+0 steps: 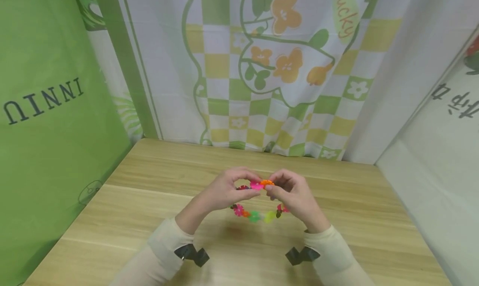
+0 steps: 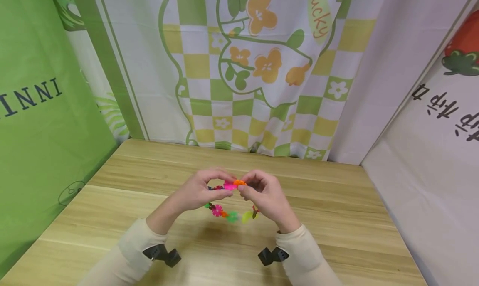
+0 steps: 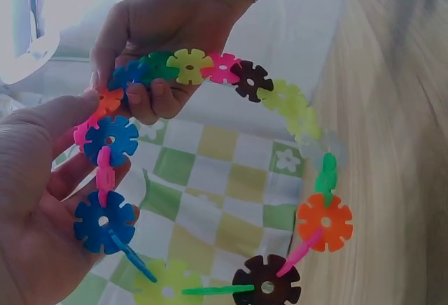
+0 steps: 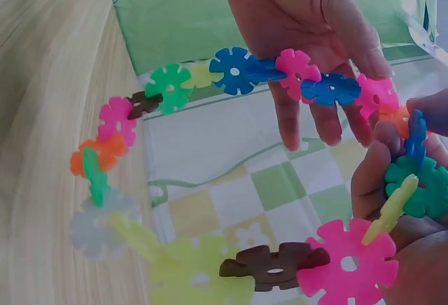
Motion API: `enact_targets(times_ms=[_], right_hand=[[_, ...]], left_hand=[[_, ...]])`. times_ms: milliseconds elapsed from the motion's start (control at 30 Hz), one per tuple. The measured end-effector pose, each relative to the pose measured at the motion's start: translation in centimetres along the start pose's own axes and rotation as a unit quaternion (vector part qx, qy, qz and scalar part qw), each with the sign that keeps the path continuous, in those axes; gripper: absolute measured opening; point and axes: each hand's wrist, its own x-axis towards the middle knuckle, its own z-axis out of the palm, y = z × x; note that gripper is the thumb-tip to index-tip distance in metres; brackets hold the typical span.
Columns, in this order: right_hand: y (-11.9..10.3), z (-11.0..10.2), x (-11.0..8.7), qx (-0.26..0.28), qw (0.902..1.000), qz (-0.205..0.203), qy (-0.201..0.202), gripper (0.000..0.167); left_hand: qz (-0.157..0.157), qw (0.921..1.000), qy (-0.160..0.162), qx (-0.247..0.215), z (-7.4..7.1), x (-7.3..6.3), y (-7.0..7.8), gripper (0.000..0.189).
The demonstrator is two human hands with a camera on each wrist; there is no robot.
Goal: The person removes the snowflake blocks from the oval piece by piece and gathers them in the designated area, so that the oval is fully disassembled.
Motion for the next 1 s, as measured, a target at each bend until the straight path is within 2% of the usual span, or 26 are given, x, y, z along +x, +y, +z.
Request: enact_targets(times_ms=[100,267,400,600,700,867,1000], right_hand=[[0.0,0.1,0.0,-0.001,1.0,-0.001,0.004,0.006],[0.1,0.3,0.1,-0.006,0.9999,-0.002,0.013,0.006],[0.2,0.6,0.1,-0.009,0.9998,0.0,0.019,0.006],[0.5,1.0,0.2,-0.018,0.9993,0.002,0.033,0.006],[0.6,1.1,0.3,-0.024,0.9989,-0.003,0.039,0.006],[0.8,1.4,0.3,-0.036,0.9981,-0.013,0.049,0.005],[0.0,1.9,0.4,-0.05,0.9968,-0.015,0.061,0.004]], left_hand=[[-0.01,0.9998,0.012,0.009,-0.1,-0.1,0.1,0.019],[-0.013,0.9998,0.013,-0.007,-0.2,-0.1,0.2,0.017],[0.009,0.9999,0.01,-0.005,-0.4,-0.1,0.0,0.019],[0.047,0.9982,0.009,0.035,-0.8,0.0,-0.1,0.019],[0.056,0.9971,0.009,0.051,-1.0,0.0,-0.2,0.019],[0.042,0.9975,0.003,0.056,-1.2,0.0,-0.3,0.019],[0.024,0.9984,0.001,0.052,-1.3,0.0,-0.3,0.019]])
